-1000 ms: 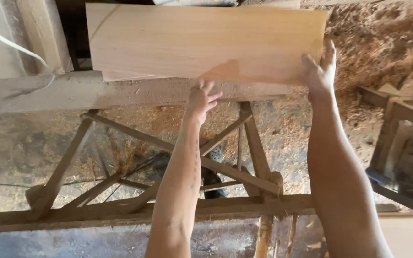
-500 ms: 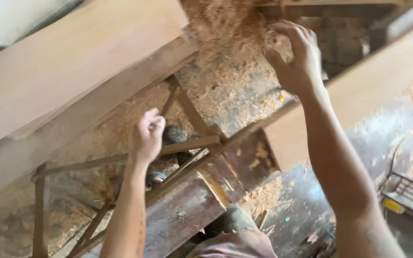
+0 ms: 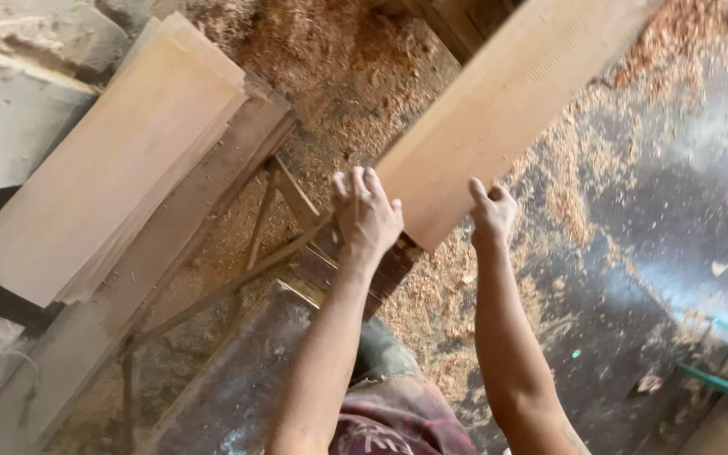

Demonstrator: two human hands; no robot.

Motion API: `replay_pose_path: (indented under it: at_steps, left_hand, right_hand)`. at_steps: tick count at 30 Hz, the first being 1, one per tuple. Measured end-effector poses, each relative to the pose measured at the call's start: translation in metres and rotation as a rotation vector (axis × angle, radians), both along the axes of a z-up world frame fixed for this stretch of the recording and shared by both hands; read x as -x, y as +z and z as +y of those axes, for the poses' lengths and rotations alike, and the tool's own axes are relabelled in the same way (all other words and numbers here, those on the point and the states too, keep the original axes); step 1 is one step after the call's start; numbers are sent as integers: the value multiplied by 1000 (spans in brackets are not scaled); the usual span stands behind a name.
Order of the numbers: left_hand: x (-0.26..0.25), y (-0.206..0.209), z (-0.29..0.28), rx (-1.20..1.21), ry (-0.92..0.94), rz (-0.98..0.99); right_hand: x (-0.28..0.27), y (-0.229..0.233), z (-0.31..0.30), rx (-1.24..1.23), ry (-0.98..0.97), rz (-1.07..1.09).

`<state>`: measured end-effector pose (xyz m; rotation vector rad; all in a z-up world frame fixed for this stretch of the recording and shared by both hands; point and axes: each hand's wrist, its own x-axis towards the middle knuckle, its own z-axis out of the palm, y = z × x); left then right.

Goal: The person sands wooden boards with a power sander, moving the tool across the surfaces and edges of the wood and moving aside thin wooden strips.

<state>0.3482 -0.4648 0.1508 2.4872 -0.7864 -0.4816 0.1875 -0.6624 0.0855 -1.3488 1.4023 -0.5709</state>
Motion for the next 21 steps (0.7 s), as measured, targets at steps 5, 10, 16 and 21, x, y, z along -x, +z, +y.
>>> replay_pose_path:
  at_steps: [5,10,16,21]
  left_hand:
    - [16,15,11,38,177,-84]
    - [51,-4,107,19,315,-25]
    - [108,-52,292,57,532,-356]
    - [157,-57,422,169,746,-75]
  right_hand:
    - [-2,27,19,-35,42,45]
    - [29,56,101,-133,285,326]
    - [72,26,265,-236,473,239]
    - [117,-24,386,-488,604,10]
